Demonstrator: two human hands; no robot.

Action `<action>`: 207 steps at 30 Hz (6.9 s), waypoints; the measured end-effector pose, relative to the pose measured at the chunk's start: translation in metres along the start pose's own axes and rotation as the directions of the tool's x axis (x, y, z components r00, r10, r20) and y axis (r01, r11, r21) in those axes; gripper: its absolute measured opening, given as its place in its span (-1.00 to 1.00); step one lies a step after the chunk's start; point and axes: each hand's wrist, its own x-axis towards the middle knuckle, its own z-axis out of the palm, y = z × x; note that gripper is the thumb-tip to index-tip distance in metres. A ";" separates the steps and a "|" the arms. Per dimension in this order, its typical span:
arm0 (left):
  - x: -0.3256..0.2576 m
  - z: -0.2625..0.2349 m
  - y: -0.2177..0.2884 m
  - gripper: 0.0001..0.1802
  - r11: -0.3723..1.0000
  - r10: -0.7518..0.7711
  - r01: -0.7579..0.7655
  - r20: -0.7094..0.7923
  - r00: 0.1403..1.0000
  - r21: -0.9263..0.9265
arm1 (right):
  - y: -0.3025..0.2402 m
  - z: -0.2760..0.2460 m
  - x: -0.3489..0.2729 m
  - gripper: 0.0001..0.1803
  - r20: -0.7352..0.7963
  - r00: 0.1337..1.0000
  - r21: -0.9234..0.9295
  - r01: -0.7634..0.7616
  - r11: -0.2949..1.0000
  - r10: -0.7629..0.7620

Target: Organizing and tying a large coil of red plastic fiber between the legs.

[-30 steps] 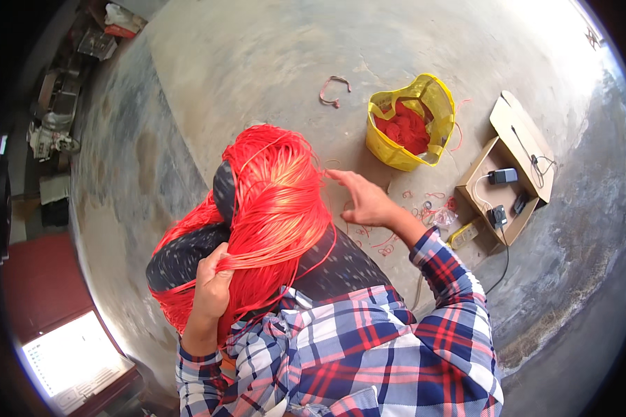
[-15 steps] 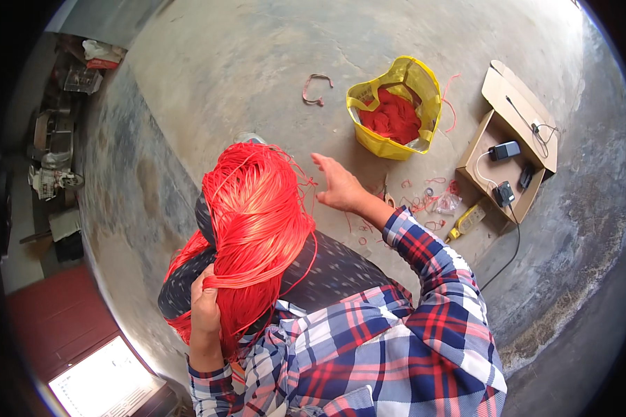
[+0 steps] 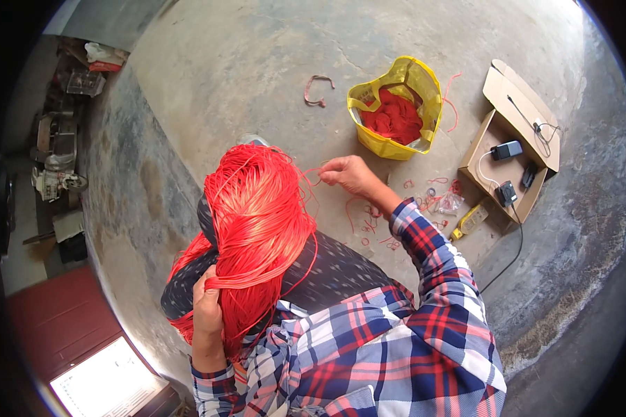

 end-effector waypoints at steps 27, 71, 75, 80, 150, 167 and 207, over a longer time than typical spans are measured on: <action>0.001 0.007 0.027 -0.67 0.991 0.033 -0.046 0.101 0.994 0.127 | -0.076 -0.073 -0.013 -0.80 -0.137 0.991 0.644 0.087 0.760 0.003; 0.024 0.009 0.012 -0.56 0.834 -0.144 0.153 0.060 0.988 -0.531 | -0.043 0.033 -0.049 -0.52 0.430 0.743 -0.280 -0.430 0.858 0.513; 0.024 0.011 0.013 -0.56 0.853 -0.146 0.145 0.037 0.989 -0.501 | -0.055 0.056 -0.042 -0.74 0.349 0.932 0.356 -0.230 0.906 0.099; 0.022 0.014 0.016 -0.57 0.858 -0.143 0.134 0.019 0.989 -0.496 | -0.104 0.026 -0.023 -0.81 0.266 0.953 0.583 -0.277 0.764 0.143; -0.017 -0.016 -0.057 -0.34 0.994 -0.107 0.101 0.221 0.969 0.042 | 0.069 0.077 -0.023 -0.86 0.402 0.879 0.764 -0.476 0.435 0.255; -0.011 -0.032 -0.056 -0.38 0.986 -0.083 0.034 0.301 0.950 0.165 | -0.060 -0.044 -0.112 -0.87 0.149 0.927 0.846 0.061 0.530 -0.345; 0.012 -0.015 -0.053 -0.23 0.675 -0.091 0.683 0.886 0.455 -0.281 | -0.197 -0.012 -0.173 -0.87 -0.236 0.747 0.429 0.654 0.623 -0.621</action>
